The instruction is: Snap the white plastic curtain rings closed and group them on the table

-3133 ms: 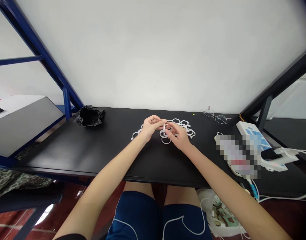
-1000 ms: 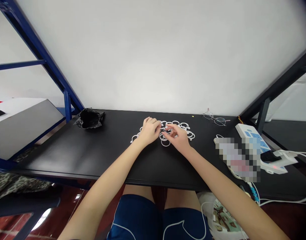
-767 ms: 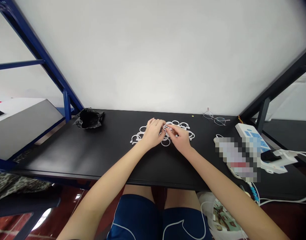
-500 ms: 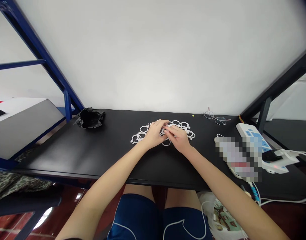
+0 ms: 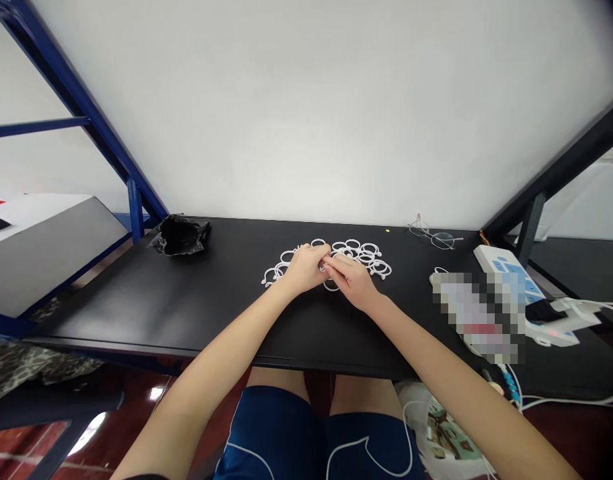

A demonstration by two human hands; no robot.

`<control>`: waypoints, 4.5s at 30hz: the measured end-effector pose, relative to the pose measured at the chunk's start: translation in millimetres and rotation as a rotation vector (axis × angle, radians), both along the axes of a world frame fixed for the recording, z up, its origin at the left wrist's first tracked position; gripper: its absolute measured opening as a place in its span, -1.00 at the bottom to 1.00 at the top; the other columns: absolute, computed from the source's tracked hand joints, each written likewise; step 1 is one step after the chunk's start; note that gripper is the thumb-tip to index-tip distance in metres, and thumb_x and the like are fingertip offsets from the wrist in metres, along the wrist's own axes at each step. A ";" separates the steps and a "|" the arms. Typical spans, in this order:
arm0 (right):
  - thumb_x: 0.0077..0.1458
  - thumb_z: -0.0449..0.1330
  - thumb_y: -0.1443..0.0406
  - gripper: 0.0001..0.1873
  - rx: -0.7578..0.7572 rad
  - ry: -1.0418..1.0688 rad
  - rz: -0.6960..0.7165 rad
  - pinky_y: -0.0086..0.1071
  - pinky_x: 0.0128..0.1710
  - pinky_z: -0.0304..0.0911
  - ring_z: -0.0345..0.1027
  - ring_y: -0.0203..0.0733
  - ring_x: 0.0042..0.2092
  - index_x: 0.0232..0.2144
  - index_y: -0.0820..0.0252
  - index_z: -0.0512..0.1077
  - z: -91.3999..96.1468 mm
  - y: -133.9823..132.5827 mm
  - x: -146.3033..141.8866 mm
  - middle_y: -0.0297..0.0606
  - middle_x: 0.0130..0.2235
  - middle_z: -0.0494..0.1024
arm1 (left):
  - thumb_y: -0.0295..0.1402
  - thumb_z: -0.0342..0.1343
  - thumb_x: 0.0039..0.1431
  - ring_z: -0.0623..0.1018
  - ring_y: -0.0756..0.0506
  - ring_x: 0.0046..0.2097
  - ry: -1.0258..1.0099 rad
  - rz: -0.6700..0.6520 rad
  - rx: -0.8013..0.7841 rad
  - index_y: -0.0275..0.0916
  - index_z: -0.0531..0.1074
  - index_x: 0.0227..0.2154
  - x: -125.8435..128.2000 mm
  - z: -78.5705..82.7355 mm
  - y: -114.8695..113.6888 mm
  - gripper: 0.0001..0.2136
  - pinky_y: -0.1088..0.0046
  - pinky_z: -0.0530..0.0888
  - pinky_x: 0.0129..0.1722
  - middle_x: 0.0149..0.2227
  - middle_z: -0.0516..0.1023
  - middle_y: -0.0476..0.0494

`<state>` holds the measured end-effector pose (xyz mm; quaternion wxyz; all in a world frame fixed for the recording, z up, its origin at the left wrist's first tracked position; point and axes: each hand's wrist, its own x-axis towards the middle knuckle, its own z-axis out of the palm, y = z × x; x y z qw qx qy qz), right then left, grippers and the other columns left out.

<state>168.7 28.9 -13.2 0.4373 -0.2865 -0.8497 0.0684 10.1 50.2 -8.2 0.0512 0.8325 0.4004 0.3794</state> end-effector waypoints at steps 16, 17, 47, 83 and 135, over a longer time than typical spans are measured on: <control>0.32 -0.05 0.26 -0.67 0.026 -0.067 -0.018 -0.35 -0.37 0.28 0.34 -0.22 -0.36 -0.03 0.15 0.45 -2.3 -0.1 1.8 -0.22 -0.36 0.46 | -0.54 0.02 -0.11 0.21 0.03 -0.51 -0.047 -0.110 -0.028 -0.21 0.13 -0.58 -4.8 -2.1 1.9 -0.83 0.52 0.21 -0.43 -0.60 0.21 0.08; 0.33 -0.05 0.26 -0.67 0.027 -0.074 -0.019 -0.35 -0.37 0.28 0.35 -0.22 -0.36 -0.04 0.15 0.46 -2.1 -0.2 2.0 -0.22 -0.36 0.46 | -0.54 0.02 -0.10 0.22 0.03 -0.51 -0.046 -0.124 -0.046 -0.21 0.13 -0.58 -5.1 -2.0 2.1 -0.83 0.53 0.20 -0.45 -0.60 0.21 0.08; 0.16 0.11 0.29 -0.83 -0.107 0.029 -0.365 -0.18 -0.20 0.23 0.32 -0.08 -0.26 -0.44 0.15 0.47 -6.3 21.0 17.0 -0.19 -0.35 0.53 | -0.46 0.02 0.07 0.45 -0.25 -0.11 0.204 0.393 -0.158 -0.20 0.40 -0.30 -38.5 -1.9 22.8 -0.86 0.17 0.26 -0.06 -0.22 0.51 -0.22; 0.18 0.09 0.27 -0.81 -0.048 0.160 -0.299 -0.21 -0.26 0.29 0.38 -0.10 -0.30 -0.43 0.14 0.45 2.9 13.1 9.4 -0.21 -0.38 0.52 | -0.34 0.25 -0.04 0.56 -0.03 -0.27 -1.060 -0.027 -0.577 -0.27 0.40 -0.28 -25.3 -2.6 33.8 -0.75 0.36 0.47 -0.15 -0.36 0.53 -0.07; 0.04 0.23 -0.02 -0.60 -0.575 0.782 -0.232 -0.41 -0.51 0.43 0.43 -0.25 -0.41 -0.53 0.18 0.38 1.3 21.4 8.6 -0.28 -0.47 0.49 | -0.57 0.02 0.13 0.59 -0.03 -0.32 -1.753 0.211 -0.970 -0.29 0.32 -0.43 -27.0 8.6 31.2 -0.92 0.41 0.52 -0.16 -0.51 0.40 -0.03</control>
